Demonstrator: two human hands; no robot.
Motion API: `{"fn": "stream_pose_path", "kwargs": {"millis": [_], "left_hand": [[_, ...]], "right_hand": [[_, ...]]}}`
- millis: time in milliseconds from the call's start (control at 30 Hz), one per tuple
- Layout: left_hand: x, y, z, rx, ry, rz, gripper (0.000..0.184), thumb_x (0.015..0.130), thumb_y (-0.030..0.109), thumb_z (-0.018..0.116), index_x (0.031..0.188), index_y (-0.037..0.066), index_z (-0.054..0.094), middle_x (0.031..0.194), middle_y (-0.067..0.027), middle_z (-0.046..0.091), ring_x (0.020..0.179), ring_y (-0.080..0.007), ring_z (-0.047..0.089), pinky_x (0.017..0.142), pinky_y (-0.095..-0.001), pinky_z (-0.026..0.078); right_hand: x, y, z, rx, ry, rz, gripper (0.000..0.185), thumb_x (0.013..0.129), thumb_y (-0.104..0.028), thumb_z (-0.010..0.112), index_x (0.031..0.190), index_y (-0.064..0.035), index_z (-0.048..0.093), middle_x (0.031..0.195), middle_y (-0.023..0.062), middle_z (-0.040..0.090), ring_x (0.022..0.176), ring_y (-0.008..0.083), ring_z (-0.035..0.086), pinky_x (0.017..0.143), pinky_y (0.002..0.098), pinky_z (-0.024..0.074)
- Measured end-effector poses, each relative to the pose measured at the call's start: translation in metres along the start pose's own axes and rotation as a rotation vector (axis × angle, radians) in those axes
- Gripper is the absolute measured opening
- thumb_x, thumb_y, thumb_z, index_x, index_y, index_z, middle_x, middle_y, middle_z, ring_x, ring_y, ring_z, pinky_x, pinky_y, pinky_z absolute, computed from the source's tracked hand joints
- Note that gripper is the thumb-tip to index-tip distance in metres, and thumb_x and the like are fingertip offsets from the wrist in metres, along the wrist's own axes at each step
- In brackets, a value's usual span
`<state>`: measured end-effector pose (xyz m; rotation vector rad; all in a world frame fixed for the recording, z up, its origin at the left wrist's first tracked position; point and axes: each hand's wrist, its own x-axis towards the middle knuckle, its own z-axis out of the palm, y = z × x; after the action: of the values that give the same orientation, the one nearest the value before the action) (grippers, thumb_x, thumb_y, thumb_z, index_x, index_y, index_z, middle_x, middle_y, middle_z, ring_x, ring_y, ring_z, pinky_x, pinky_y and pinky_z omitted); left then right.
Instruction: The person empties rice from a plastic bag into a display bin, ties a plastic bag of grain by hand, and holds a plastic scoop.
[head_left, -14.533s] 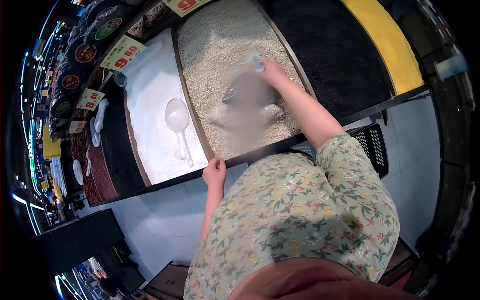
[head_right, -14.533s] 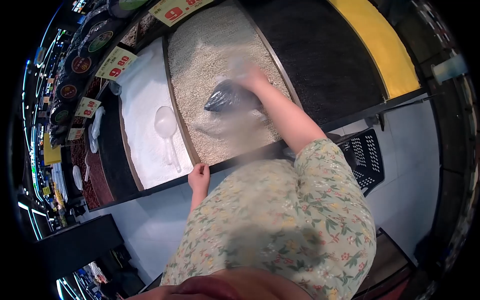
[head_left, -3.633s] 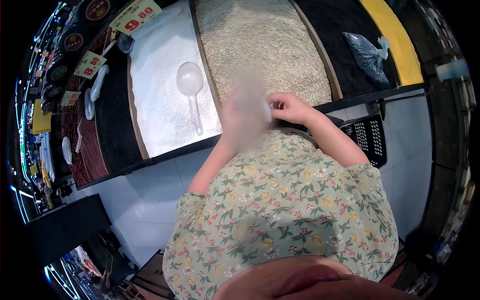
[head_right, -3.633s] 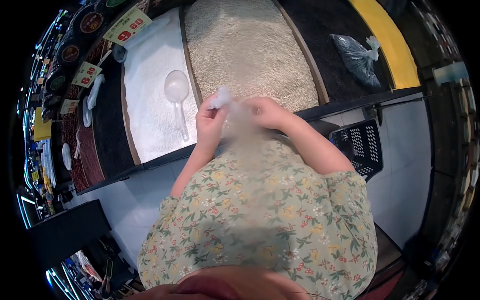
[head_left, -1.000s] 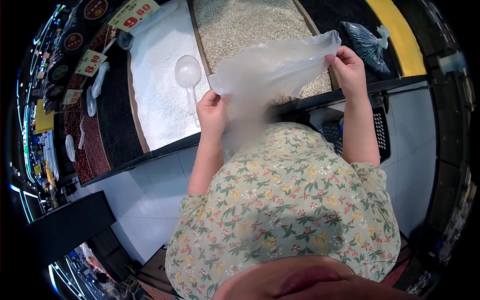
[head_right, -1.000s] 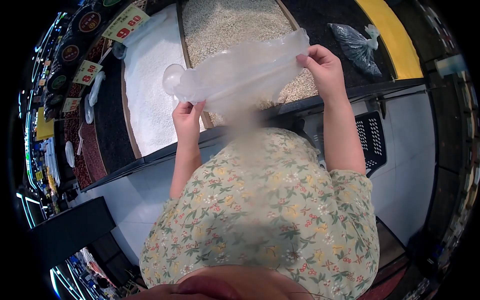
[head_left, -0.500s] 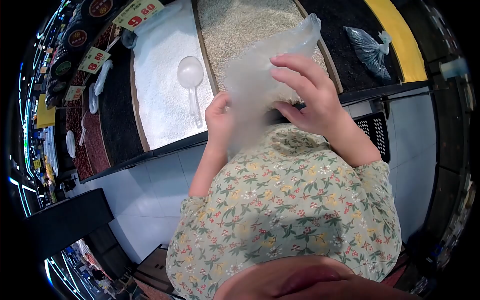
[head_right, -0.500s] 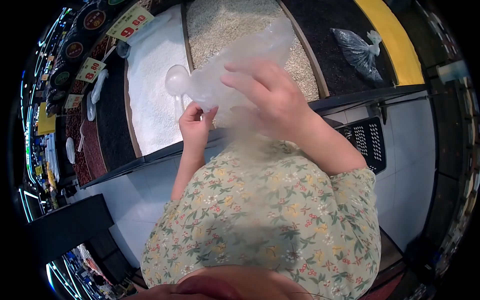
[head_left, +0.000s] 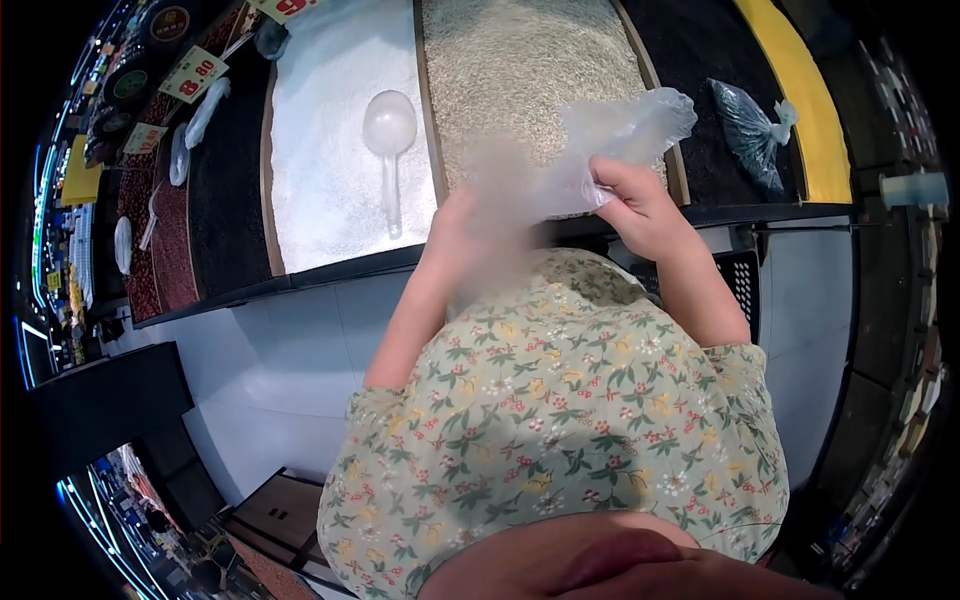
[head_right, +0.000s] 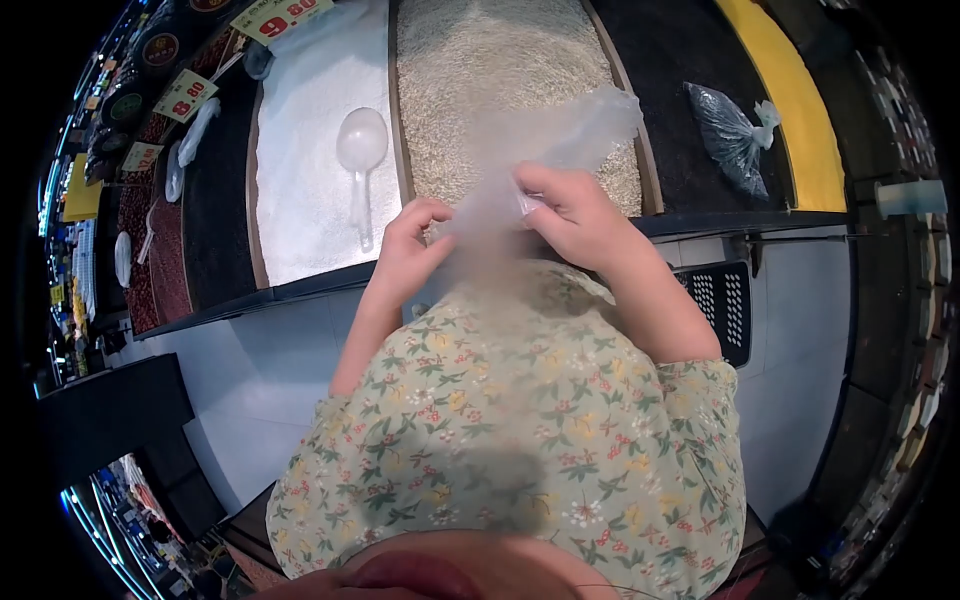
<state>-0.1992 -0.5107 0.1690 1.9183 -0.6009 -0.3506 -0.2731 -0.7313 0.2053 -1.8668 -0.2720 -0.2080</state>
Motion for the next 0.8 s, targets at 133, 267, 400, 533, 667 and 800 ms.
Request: {"fn": "stream_pose_path", "kwargs": {"millis": [133, 267, 400, 533, 667, 800], "left_hand": [[0.006, -0.018, 0.003, 0.169, -0.033, 0.161, 0.017, 0.072, 0.006, 0.062, 0.088, 0.000, 0.060, 0.088, -0.0087, 0.059, 0.083, -0.0189, 0.056, 0.074, -0.0282, 0.044], [0.008, 0.004, 0.005, 0.231, -0.048, 0.123, 0.014, 0.074, 0.007, 0.062, 0.086, 0.000, 0.060, 0.082, -0.0096, 0.059, 0.079, -0.0209, 0.057, 0.072, -0.0288, 0.045], [0.007, 0.007, 0.006, 0.212, 0.033, 0.080, 0.012, 0.077, 0.006, 0.061, 0.087, 0.000, 0.060, 0.076, -0.0066, 0.058, 0.074, -0.0161, 0.057, 0.069, -0.0264, 0.044], [0.008, -0.019, 0.009, -0.100, 0.140, -0.006, 0.008, 0.081, 0.005, 0.058, 0.086, -0.001, 0.058, 0.074, -0.0023, 0.057, 0.073, -0.0082, 0.053, 0.066, -0.0223, 0.042], [0.009, -0.026, 0.019, -0.032, 0.179, 0.161, 0.006, 0.081, 0.004, 0.057, 0.085, -0.001, 0.057, 0.076, -0.0020, 0.057, 0.072, -0.0072, 0.052, 0.065, -0.0214, 0.042], [0.009, -0.014, 0.015, 0.259, 0.127, 0.312, 0.006, 0.082, 0.003, 0.056, 0.086, -0.001, 0.057, 0.078, -0.0021, 0.058, 0.074, -0.0072, 0.053, 0.066, -0.0212, 0.042]], "right_hand": [[-0.004, -0.003, -0.014, 0.043, -0.037, 0.121, 0.012, 0.084, -0.005, 0.047, 0.092, 0.0020, 0.053, 0.075, 0.0067, 0.054, 0.073, 0.0124, 0.052, 0.068, 0.0273, 0.0431], [-0.002, 0.011, -0.001, 0.213, 0.039, 0.096, 0.014, 0.084, -0.006, 0.047, 0.094, 0.0015, 0.053, 0.075, 0.0070, 0.054, 0.072, 0.0144, 0.054, 0.068, 0.0282, 0.0436], [0.002, 0.019, 0.010, -0.078, -0.043, 0.158, 0.022, 0.081, -0.014, 0.050, 0.097, 0.0005, 0.054, 0.076, 0.0131, 0.059, 0.072, 0.0247, 0.059, 0.067, 0.0333, 0.0451], [0.023, 0.009, 0.029, -0.376, -0.361, 0.634, 0.039, 0.081, -0.027, 0.055, 0.108, -0.0002, 0.055, 0.095, 0.0154, 0.062, 0.086, 0.0250, 0.059, 0.077, 0.0332, 0.0452], [0.024, 0.033, 0.067, -0.437, -0.357, 0.646, 0.042, 0.079, -0.030, 0.056, 0.112, -0.0037, 0.056, 0.105, 0.0189, 0.059, 0.100, 0.0298, 0.056, 0.086, 0.0380, 0.0433], [0.039, 0.021, 0.074, -0.684, -0.564, 0.501, 0.049, 0.078, -0.040, 0.057, 0.114, -0.0071, 0.057, 0.118, 0.0156, 0.055, 0.114, 0.0277, 0.050, 0.093, 0.0373, 0.0399]]}}
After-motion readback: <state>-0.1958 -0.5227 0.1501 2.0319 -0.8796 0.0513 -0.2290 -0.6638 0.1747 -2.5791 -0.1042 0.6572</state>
